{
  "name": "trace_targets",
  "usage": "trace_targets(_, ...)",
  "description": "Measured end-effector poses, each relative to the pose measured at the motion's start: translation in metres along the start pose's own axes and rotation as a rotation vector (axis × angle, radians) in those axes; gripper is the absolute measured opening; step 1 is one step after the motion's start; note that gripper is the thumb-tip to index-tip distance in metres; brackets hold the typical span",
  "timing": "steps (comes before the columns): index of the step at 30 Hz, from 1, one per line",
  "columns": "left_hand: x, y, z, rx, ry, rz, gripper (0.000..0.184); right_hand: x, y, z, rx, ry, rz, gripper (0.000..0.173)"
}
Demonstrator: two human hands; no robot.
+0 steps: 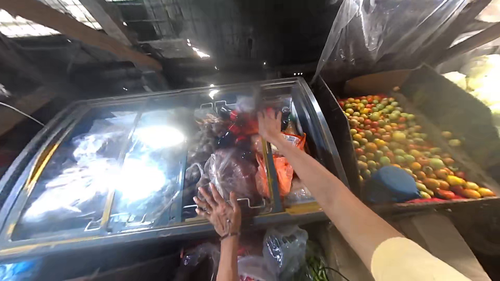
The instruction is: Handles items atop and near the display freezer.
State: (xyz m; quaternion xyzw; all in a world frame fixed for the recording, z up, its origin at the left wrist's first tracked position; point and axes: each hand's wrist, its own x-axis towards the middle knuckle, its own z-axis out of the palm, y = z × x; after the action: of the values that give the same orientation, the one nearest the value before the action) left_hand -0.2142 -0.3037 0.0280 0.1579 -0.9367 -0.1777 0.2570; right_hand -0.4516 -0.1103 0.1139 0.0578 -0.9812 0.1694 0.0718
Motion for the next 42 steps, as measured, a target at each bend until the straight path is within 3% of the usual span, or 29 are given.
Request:
trace_targets(4, 0.000, 0.001, 0.000, -0.009, -0.012, 0.002, 0.082, -0.015, 0.066, -0.017, -0.041, 0.119, 0.117, 0.056)
trace_targets(9, 0.000, -0.002, 0.004, 0.000, -0.038, 0.004, 0.083, -0.037, 0.136, -0.047, -0.050, 0.076, 0.556, 0.099)
trace_targets(11, -0.002, -0.004, 0.005, 0.014, -0.041, 0.004, 0.085, -0.043, 0.144, -0.058, -0.018, 0.043, 0.628, 0.096)
trace_targets(16, -0.001, -0.009, 0.012, 0.015, -0.014, 0.012, 0.083, -0.042, 0.154, -0.060, 0.003, 0.077, 0.619, 0.067)
trace_targets(19, -0.001, -0.010, 0.013, 0.019, -0.041, -0.022, 0.081, -0.048, 0.154, -0.069, 0.158, 0.029, 0.665, 0.069)
trace_targets(21, 0.001, -0.006, 0.013, 0.021, -0.044, -0.036, 0.081, -0.068, 0.155, -0.078, 0.285, 0.007, 0.583, 0.073)
trace_targets(23, 0.000, -0.005, 0.011, 0.030, -0.048, -0.035, 0.080, -0.116, 0.150, -0.085, 0.361, 0.029, 0.356, 0.069)
trace_targets(25, -0.002, -0.005, 0.008, 0.034, -0.067, -0.030, 0.081, -0.192, 0.145, -0.094, 0.530, 0.104, 0.136, 0.054)
trace_targets(27, -0.002, -0.007, 0.008, 0.050, -0.109, -0.030, 0.080, -0.282, 0.151, -0.112, 0.697, 0.152, 0.049, 0.042)
trace_targets(30, -0.002, -0.013, 0.012, 0.068, -0.144, -0.035, 0.080, -0.393, 0.174, -0.134, 0.718, 0.214, 0.222, 0.030)
trace_targets(33, -0.001, -0.012, 0.011, 0.081, -0.155, -0.043, 0.078, -0.459, 0.196, -0.138, 0.788, 0.404, 0.424, 0.024)
trace_targets(37, -0.023, 0.013, 0.000, -0.099, -0.143, -0.037, 0.086, -0.490, 0.193, -0.121, 1.356, 0.647, 0.878, 0.021)
trace_targets(39, -0.074, 0.067, -0.031, -0.389, -0.222, 0.073, 0.087, -0.496, 0.184, -0.094, 1.634, 0.507, 1.078, 0.023)
trace_targets(42, -0.200, 0.142, -0.069, -0.767, -0.382, 0.471, 0.083, -0.503, 0.151, -0.055, 1.980, 0.048, 1.202, 0.045)
